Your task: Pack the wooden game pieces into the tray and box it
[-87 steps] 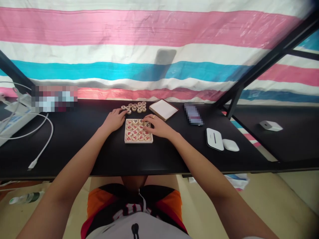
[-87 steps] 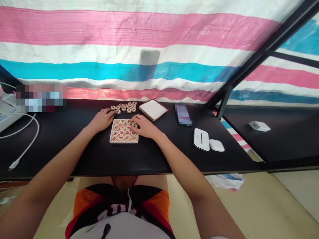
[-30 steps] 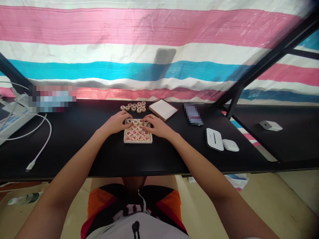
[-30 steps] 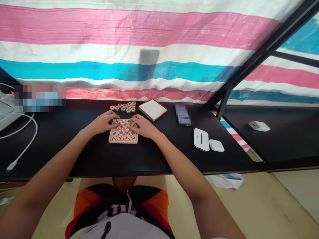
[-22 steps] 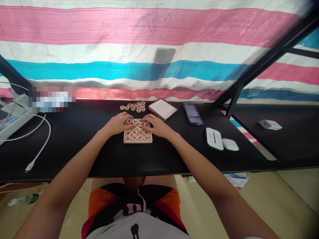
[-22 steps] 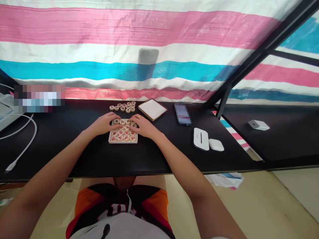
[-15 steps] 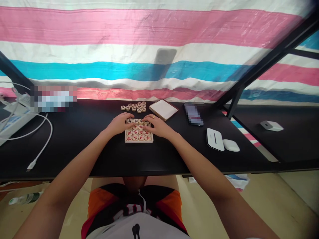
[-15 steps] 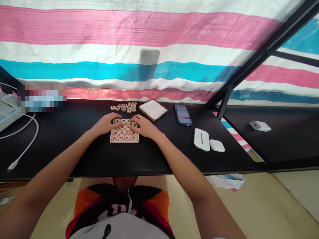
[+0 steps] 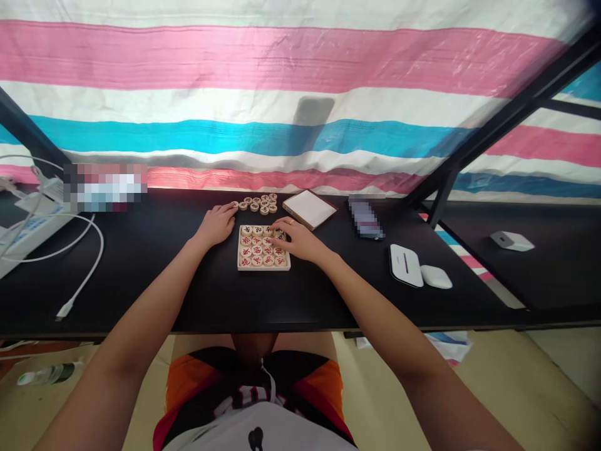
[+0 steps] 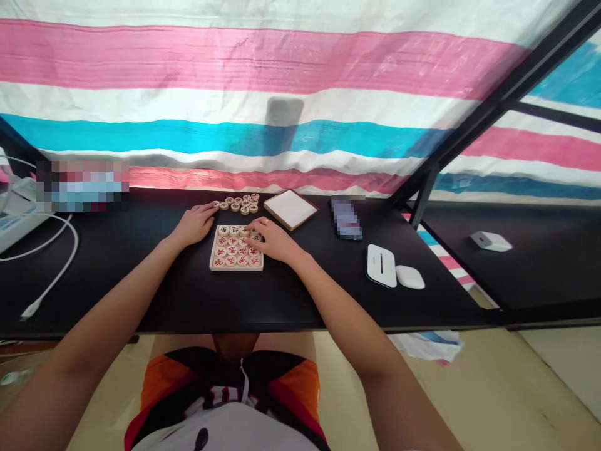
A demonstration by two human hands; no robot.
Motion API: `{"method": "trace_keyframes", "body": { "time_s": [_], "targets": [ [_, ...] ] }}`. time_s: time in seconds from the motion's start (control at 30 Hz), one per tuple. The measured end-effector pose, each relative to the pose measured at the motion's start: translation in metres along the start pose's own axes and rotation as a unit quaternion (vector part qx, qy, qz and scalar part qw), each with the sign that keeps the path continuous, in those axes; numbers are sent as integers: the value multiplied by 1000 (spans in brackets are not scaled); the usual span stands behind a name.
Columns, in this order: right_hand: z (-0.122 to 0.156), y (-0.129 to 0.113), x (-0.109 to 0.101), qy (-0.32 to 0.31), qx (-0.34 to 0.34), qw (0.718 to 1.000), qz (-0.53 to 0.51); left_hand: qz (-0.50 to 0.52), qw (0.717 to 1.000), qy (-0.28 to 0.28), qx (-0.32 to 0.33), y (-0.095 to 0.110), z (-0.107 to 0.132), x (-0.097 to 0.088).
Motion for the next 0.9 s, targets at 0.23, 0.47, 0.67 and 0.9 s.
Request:
{"method": "trace_keyframes", "body": {
  "time_s": [0.23,0.47,0.67,0.9],
  "targets": [
    [1,-1,-1,-1,12,1000,1,-42,999,35,-1,8,6,-17],
    [1,-3,-1,-4,16,1000,4,35,999,36,-14,-5,8,-15],
    [0,-2,-1,-6,7,1000,4,150,988,47,-4,6,9,-26],
    [0,-4,-2,-3,0,1000,5,198,969,58,135,65,25,-55]
  ]
}}
Point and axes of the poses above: each hand's wrist, its own z-axis away from the middle knuckle, its own x-axis out of the palm, y = z × x, the point moved 6 cm from there along -z, towards the middle knuckle, and after that the axes turned 4 degrees about -z, right-handed, at the moved point
